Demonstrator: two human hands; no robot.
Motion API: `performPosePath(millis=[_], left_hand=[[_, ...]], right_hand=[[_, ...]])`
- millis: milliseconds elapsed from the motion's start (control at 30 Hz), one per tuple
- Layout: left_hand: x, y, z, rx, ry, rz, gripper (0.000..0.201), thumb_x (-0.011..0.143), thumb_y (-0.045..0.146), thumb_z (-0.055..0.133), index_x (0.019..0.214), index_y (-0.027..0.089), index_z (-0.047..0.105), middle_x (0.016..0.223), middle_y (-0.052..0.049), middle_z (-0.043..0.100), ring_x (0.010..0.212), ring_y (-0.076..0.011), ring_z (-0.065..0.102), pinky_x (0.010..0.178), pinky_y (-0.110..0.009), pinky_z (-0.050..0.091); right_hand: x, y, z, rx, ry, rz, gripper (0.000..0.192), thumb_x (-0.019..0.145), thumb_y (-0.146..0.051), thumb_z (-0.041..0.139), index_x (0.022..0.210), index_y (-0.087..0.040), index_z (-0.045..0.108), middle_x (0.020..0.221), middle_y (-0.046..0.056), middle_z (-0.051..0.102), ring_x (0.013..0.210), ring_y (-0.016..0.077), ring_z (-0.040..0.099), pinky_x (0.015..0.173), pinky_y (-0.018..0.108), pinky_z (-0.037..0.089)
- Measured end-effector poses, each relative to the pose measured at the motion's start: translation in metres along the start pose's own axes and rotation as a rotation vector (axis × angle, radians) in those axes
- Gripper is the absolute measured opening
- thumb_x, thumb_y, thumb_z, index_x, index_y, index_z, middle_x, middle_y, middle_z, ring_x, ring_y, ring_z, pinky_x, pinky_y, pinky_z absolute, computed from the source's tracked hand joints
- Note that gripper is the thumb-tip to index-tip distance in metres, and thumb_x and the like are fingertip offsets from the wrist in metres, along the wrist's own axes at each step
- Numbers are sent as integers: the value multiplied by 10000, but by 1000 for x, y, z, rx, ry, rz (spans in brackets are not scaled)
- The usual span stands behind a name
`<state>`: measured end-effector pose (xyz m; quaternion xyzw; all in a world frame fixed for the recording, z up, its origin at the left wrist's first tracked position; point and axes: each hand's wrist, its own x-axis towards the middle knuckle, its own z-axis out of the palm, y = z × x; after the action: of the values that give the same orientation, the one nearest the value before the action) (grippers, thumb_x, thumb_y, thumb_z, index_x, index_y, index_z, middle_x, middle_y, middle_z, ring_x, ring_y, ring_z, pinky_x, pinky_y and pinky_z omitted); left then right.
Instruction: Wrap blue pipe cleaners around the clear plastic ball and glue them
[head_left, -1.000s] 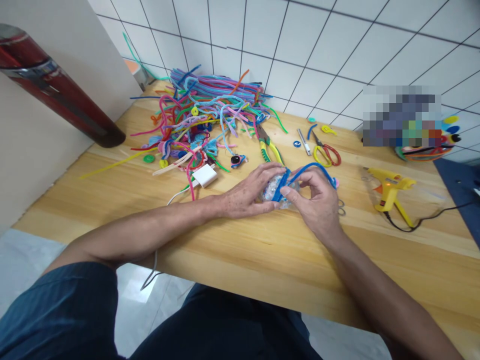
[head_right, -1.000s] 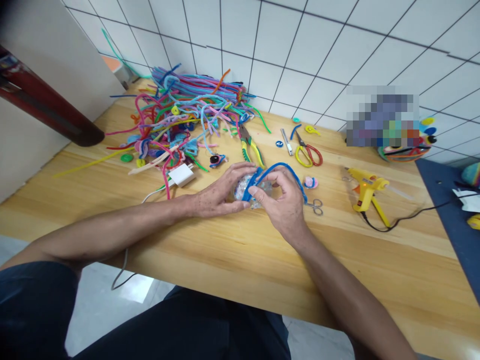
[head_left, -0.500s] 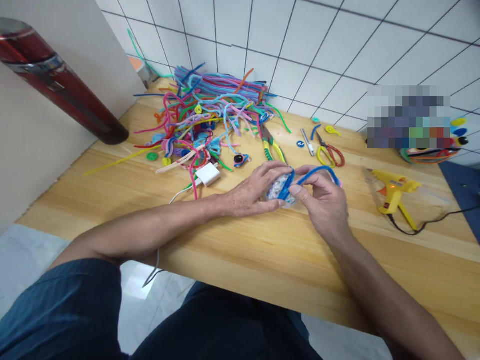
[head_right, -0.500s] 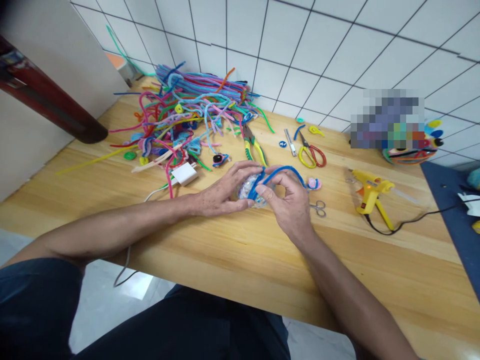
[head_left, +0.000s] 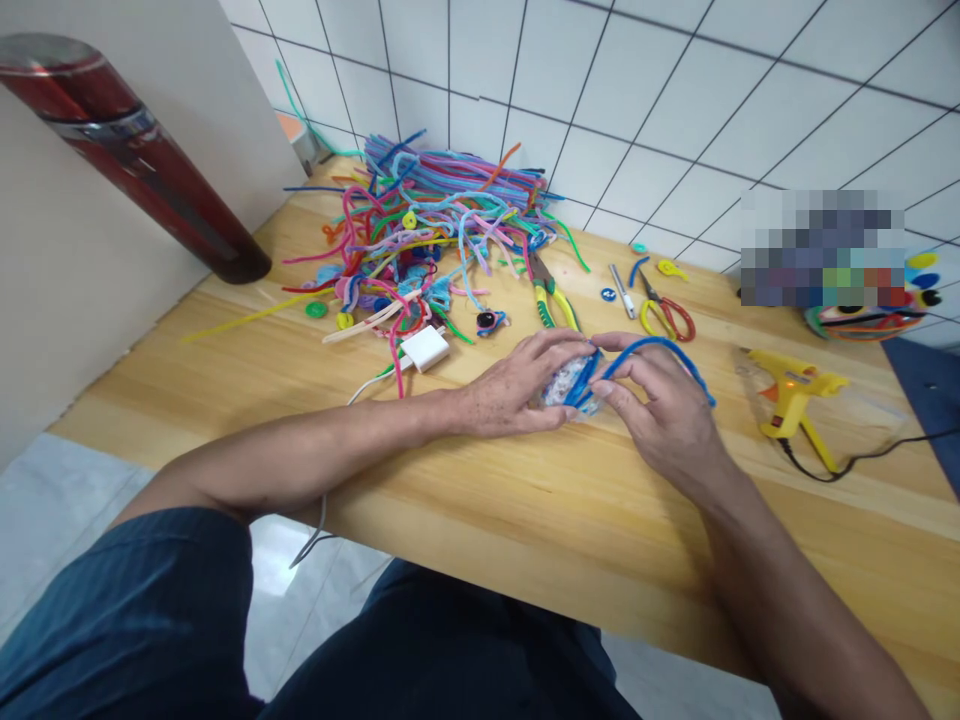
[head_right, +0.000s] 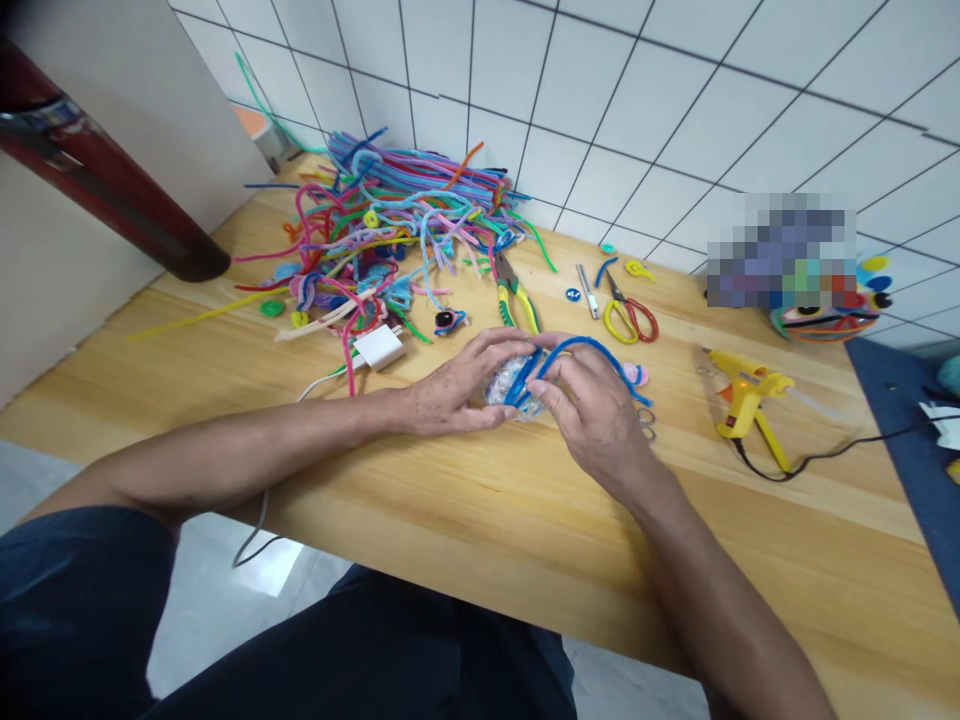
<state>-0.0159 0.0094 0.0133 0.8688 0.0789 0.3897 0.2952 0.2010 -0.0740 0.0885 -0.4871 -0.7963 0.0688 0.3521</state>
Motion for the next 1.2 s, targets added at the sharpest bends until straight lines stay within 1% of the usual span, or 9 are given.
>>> performPosePath(millis=[100, 200, 300, 433, 633, 800, 933, 1033, 1200], left_hand=[[1, 0, 0, 16, -2, 8, 736, 1019, 473, 622, 1649, 312, 277, 1592, -186, 447, 1545, -367, 427, 1253, -636, 449], [1, 0, 0, 23, -4, 5, 730, 1024, 487, 611, 1645, 303, 273, 1599, -194, 441, 1545, -370, 422, 1258, -634, 443], [0, -2, 2, 16, -2, -1, 733, 1021, 505, 612, 1642, 312, 274, 1608, -186, 443, 1554, -372, 412, 1270, -641, 425], [-1, -3, 4, 11, 0, -12, 731, 1023, 505, 607, 1643, 316, 269, 1610, -180, 437, 1565, -367, 399, 1276, -642, 418], [-1, -1, 2, 15, 0, -9, 721, 1028, 505, 616, 1629, 304, 273, 1635, -183, 446, 1607, -373, 355, 1280, -660, 403], [-1, 1, 4, -5, 9, -25, 645, 1053, 471, 573, 1615, 315, 298, 1660, -166, 462, 1592, -360, 389, 1289, -661, 388], [-2, 0, 5, 18, 13, -31, 646, 1051, 478, 574, 1613, 291, 316, 1615, -182, 481, 1570, -357, 406, 1271, -644, 419], [-3, -1, 6, 14, 14, -44, 643, 1048, 488, 578, 1608, 298, 327, 1593, -179, 482, 1562, -362, 410, 1257, -648, 430], [-3, 0, 4, -3, 35, -13, 643, 1039, 467, 603, 1597, 303, 331, 1551, -172, 505, 1532, -354, 437, 1228, -630, 461]], right_hand=[[-2, 1, 4, -58, 55, -46, 110, 1007, -294, 686, 903, -260, 684, 1227, 94, 771, 1187, 311, 718, 1024, 520, 567], [-4, 1, 12, -79, 110, -59, 66, 1009, -294, 692, 954, -257, 693, 1273, 91, 771, 1209, 308, 715, 1041, 511, 557], [-6, 1, 19, -65, 153, -40, 61, 1020, -303, 681, 975, -262, 691, 1255, 77, 779, 1189, 296, 721, 1032, 494, 552], [-8, 4, 26, -21, 197, 12, 88, 1023, -313, 677, 950, -264, 687, 1208, 71, 787, 1152, 280, 728, 1000, 475, 554], [-9, 2, 29, 13, 207, 30, 93, 1007, -306, 692, 923, -266, 697, 1192, 62, 794, 1127, 272, 733, 966, 459, 559], [-9, 0, 30, 24, 211, 37, 77, 991, -318, 706, 927, -276, 715, 1188, 57, 792, 1131, 279, 731, 986, 480, 560], [-9, 0, 32, 45, 226, 78, 95, 988, -341, 706, 917, -277, 708, 1181, 56, 788, 1133, 280, 726, 996, 486, 558], [-10, 1, 33, 70, 239, 90, 86, 970, -332, 727, 912, -274, 700, 1172, 57, 787, 1129, 278, 726, 992, 482, 557], [-10, 0, 34, 122, 250, 102, 63, 945, -297, 753, 931, -270, 698, 1177, 56, 785, 1127, 273, 731, 988, 471, 555]])
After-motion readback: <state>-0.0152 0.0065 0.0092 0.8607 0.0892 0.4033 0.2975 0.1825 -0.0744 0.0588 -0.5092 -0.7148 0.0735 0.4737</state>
